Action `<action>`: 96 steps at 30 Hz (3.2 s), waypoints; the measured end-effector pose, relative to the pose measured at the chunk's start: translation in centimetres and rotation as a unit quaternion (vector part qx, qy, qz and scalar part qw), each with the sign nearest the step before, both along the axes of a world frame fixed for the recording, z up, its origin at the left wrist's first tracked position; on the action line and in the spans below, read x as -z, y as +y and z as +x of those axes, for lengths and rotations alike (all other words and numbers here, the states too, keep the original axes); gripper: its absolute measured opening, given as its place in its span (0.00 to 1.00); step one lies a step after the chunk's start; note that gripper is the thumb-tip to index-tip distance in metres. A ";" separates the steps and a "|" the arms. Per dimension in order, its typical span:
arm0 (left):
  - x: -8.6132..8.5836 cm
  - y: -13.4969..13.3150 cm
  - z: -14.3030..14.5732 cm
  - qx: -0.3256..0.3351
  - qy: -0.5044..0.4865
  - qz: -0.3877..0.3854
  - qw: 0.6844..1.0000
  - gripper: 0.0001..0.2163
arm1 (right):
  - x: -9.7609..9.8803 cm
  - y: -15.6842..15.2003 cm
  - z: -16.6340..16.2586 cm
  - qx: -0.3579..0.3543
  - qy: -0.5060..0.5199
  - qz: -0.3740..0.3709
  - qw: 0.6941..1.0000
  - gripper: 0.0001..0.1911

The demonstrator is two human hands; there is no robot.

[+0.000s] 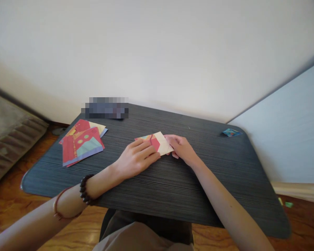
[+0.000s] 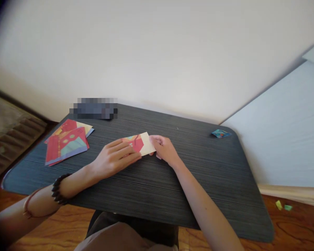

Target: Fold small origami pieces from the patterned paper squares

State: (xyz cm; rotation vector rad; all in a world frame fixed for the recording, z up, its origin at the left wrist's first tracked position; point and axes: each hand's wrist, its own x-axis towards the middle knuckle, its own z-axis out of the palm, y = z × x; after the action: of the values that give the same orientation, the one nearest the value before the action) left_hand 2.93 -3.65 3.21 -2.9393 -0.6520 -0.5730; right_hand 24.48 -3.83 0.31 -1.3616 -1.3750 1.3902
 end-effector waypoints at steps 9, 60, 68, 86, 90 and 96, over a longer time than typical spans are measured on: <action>2.9 4.4 3.3 -0.184 -0.153 -0.261 0.935 0.18 | 1.5 0.0 3.1 0.115 -0.002 0.049 0.992 0.21; 3.5 6.8 0.5 -0.168 -0.069 -0.221 0.958 0.13 | 1.0 -0.7 3.5 -0.124 -0.254 0.335 0.899 0.28; 3.5 6.9 0.4 -0.163 -0.086 -0.231 0.955 0.08 | 0.7 -0.8 3.8 -0.150 -0.266 0.342 0.889 0.21; 3.1 8.0 -0.6 -0.090 -0.063 -0.267 0.957 0.08 | 0.7 -1.5 3.0 -0.199 -0.347 0.365 0.841 0.33; 3.1 8.2 -0.8 -0.077 -0.071 -0.278 0.955 0.11 | 0.9 -1.5 2.9 -0.196 -0.337 0.371 0.843 0.33; 3.3 8.1 -0.6 -0.069 -0.079 -0.270 0.957 0.12 | 1.0 -1.5 2.9 -0.193 -0.331 0.370 0.846 0.33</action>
State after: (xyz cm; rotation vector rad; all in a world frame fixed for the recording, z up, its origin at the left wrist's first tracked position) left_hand 2.30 4.41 -0.09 -3.3177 -1.1940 -0.7168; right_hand 27.40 -5.28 -0.66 -1.0704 -2.4217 0.4301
